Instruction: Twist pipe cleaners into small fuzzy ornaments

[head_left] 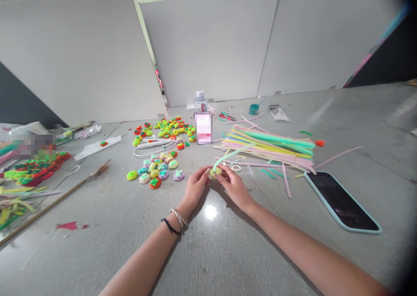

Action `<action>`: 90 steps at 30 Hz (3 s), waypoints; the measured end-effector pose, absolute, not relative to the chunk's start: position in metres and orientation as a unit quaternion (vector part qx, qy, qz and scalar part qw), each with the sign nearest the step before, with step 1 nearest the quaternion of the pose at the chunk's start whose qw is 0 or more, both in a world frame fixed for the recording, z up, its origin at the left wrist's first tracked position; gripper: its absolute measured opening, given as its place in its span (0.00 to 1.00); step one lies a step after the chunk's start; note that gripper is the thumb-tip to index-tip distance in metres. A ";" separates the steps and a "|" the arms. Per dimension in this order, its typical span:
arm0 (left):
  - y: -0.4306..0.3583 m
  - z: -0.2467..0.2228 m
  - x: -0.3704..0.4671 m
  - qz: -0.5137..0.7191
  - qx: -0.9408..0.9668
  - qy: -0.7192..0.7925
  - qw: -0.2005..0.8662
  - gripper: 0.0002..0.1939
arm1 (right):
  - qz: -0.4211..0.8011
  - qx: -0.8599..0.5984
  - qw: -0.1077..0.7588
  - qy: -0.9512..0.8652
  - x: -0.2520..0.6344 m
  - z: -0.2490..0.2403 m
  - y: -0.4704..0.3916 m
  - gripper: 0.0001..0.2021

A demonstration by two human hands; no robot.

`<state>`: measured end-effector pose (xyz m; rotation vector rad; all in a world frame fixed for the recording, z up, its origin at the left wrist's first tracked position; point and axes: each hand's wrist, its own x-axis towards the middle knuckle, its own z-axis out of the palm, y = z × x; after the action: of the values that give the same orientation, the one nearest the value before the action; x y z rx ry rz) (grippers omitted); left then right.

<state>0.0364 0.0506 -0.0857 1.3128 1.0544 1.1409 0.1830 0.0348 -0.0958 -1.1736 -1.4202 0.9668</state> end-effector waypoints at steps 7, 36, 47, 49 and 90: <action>0.049 -0.084 0.040 0.491 0.555 0.439 0.509 0.18 | 0.454 -0.457 0.545 -0.537 0.178 -0.101 0.035 0.15; 0.053 -0.088 0.034 0.442 0.611 0.490 0.437 0.17 | 0.410 -0.459 0.543 -0.572 0.176 -0.095 0.029 0.08; 0.055 -0.092 0.034 0.471 0.577 0.469 0.474 0.16 | 0.411 -0.454 0.543 -0.574 0.174 -0.096 0.030 0.11; 0.054 -0.091 0.034 0.471 0.578 0.466 0.476 0.17 | 0.434 -0.450 0.549 -0.555 0.174 -0.099 0.033 0.12; 0.046 -0.089 0.038 0.456 0.625 0.486 0.407 0.19 | 0.470 -0.452 0.486 -0.581 0.184 -0.097 0.040 0.15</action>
<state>0.0375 0.0457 -0.0894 1.5748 1.2245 1.1507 0.1837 0.0402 -0.0972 -1.1005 -1.4147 1.1448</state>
